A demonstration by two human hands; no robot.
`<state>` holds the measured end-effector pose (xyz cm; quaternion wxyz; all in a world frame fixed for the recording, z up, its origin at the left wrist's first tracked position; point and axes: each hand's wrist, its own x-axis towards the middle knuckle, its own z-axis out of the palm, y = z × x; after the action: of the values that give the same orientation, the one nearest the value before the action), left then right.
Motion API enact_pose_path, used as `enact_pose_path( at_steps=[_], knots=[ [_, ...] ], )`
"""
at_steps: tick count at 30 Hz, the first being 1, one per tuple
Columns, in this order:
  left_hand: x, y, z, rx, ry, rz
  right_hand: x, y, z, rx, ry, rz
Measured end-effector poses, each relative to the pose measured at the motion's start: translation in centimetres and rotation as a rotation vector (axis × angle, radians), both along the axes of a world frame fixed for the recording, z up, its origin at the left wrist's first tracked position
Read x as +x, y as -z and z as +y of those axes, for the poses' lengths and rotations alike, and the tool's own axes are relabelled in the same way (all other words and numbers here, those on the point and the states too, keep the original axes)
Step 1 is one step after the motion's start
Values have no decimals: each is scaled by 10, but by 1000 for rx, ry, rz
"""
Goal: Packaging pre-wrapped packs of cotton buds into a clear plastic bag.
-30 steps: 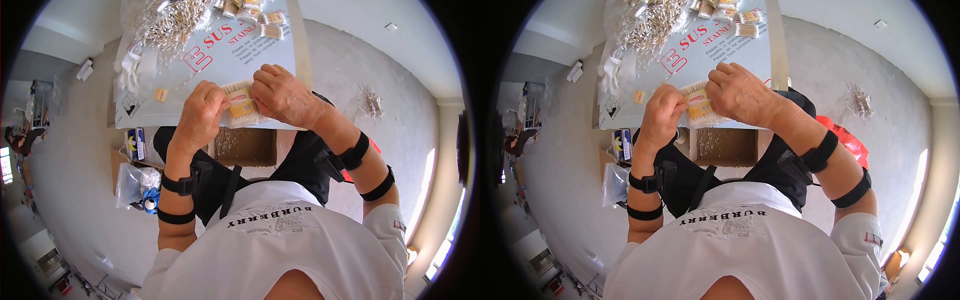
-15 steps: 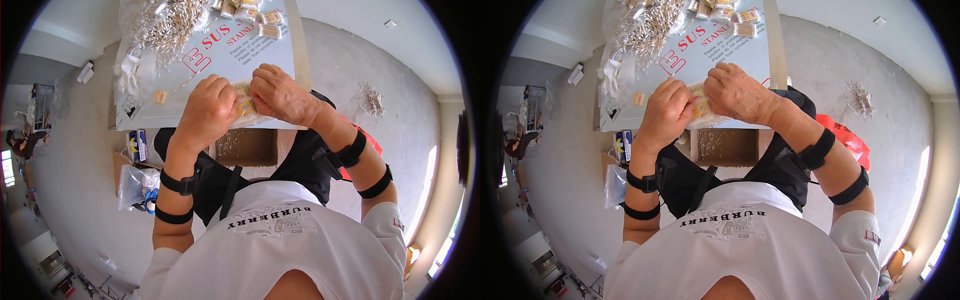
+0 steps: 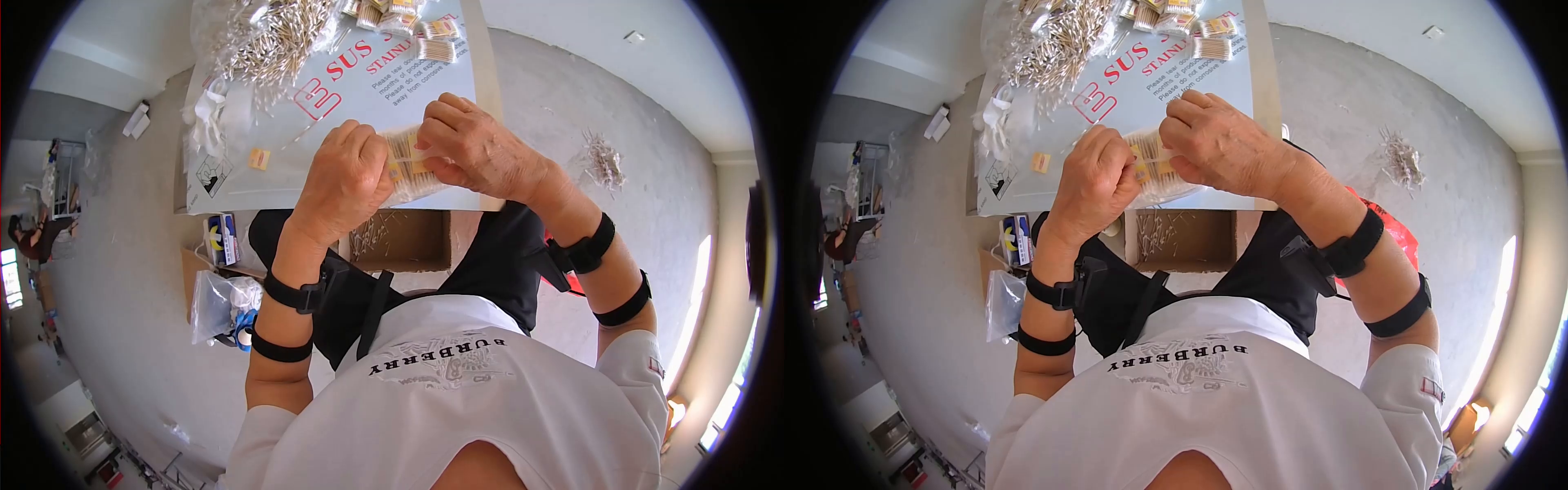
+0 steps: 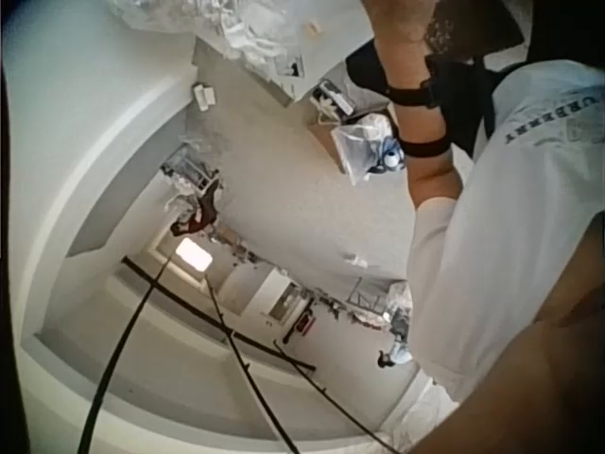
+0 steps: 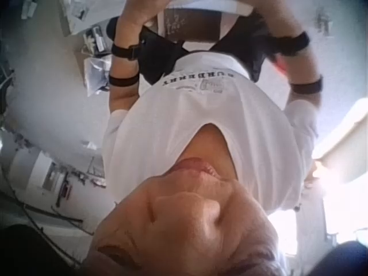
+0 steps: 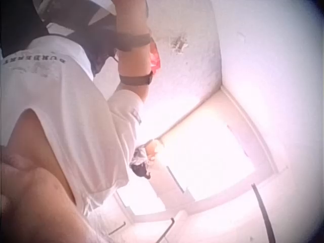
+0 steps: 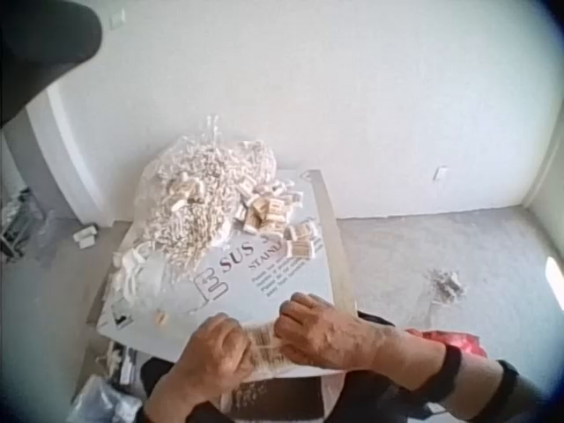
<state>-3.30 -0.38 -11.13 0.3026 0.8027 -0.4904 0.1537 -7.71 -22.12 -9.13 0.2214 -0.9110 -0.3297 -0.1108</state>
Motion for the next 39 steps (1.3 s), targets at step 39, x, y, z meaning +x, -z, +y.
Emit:
enact_pose_path(
  at_steps=[39],
  knots=[
    [-13, 7, -10, 24, -53, 45, -9, 13, -22, -185, 109, -191]
  ],
)
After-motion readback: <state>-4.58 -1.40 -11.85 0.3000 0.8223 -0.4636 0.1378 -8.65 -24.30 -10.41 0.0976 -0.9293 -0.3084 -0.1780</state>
